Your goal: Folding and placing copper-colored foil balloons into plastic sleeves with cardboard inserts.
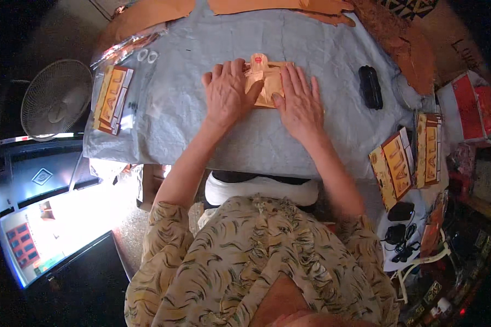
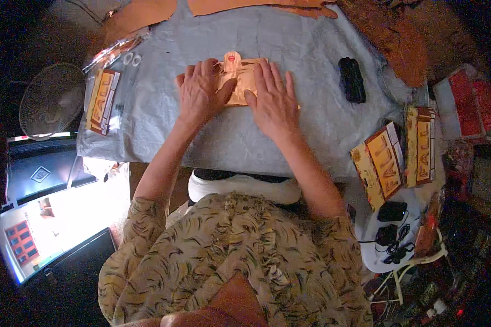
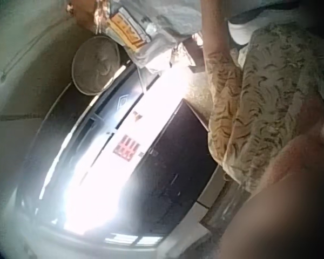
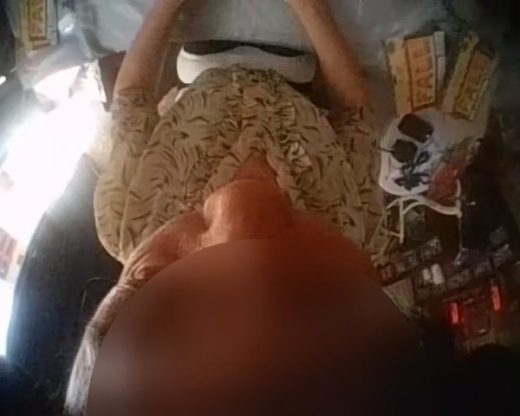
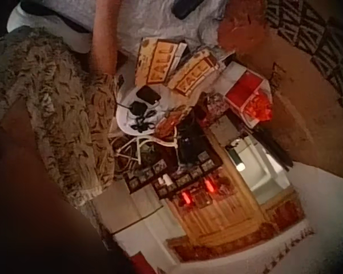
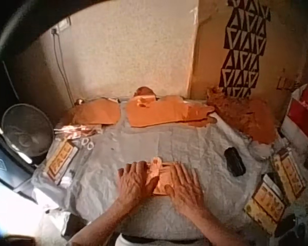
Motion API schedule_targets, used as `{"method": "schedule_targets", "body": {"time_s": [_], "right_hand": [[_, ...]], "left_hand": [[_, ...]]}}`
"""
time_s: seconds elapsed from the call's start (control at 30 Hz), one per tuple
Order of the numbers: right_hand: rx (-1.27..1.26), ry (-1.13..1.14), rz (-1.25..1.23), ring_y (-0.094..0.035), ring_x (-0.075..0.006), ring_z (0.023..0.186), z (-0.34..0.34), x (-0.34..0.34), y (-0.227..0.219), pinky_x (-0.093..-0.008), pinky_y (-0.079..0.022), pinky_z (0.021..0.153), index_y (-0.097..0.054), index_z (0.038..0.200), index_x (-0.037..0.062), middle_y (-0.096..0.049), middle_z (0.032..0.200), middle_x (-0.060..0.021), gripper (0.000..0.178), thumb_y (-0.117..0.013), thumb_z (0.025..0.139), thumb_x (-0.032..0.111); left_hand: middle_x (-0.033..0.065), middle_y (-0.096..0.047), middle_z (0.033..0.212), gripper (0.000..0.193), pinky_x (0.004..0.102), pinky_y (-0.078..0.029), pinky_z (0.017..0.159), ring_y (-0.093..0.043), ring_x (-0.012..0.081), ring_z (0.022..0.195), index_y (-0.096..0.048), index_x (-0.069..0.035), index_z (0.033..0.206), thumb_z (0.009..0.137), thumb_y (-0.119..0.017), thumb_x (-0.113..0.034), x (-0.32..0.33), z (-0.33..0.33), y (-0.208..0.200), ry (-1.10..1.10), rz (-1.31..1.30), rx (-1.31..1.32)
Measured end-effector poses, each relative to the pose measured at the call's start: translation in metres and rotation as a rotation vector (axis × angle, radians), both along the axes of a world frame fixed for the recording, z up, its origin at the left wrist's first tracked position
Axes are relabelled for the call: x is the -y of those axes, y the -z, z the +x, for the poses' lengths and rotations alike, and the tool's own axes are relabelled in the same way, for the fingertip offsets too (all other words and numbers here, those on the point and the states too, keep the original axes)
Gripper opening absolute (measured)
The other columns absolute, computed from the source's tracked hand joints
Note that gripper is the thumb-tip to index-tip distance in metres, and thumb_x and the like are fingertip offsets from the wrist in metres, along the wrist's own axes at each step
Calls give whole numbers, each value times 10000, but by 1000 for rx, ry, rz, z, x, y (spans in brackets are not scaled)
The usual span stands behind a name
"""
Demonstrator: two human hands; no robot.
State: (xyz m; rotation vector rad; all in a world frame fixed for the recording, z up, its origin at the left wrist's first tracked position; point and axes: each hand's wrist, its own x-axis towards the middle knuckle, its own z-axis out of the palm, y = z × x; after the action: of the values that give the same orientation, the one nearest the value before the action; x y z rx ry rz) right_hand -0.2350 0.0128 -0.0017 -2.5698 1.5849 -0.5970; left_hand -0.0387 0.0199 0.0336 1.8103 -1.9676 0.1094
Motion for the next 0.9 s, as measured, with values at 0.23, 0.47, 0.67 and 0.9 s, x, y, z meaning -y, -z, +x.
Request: {"method": "schedule_targets", "body": {"time_s": [0.23,0.47,0.67,0.9], "right_hand": [[32,3,-27,-306,-263,1553,0,-1,3,-496,-180,1274,-339,1610,54,-344,1678,-102,687,-545,1041,379],[41,11,-18,-305,-255,1557,-2,0,2,-494,-170,1278,-342,1613,57,-339,1682,-101,695,-544,1042,397],[57,7,-24,-307,-253,1556,0,-1,2,-497,-170,1277,-365,1602,57,-352,1676,-102,680,-549,1041,395],[79,6,-28,-317,-252,1551,-1,-1,3,-502,-170,1274,-380,1594,55,-365,1670,-96,669,-543,1042,396]], "left_hand": [[98,-703,1017,506,500,-419,877,-630,321,998,-688,-87,1045,764,-830,-483,10,-4,2,-106,94,72],[64,-745,966,408,484,-427,871,-663,306,974,-687,-110,1031,780,-855,-384,12,-12,2,-62,105,-200],[12,-755,935,346,468,-415,858,-671,271,984,-655,-141,1090,825,-833,-274,5,-18,6,-34,-32,-369],[12,-753,989,346,472,-361,927,-647,249,1054,-721,-162,1136,811,-816,-230,1,-23,7,69,-236,-47]]}}
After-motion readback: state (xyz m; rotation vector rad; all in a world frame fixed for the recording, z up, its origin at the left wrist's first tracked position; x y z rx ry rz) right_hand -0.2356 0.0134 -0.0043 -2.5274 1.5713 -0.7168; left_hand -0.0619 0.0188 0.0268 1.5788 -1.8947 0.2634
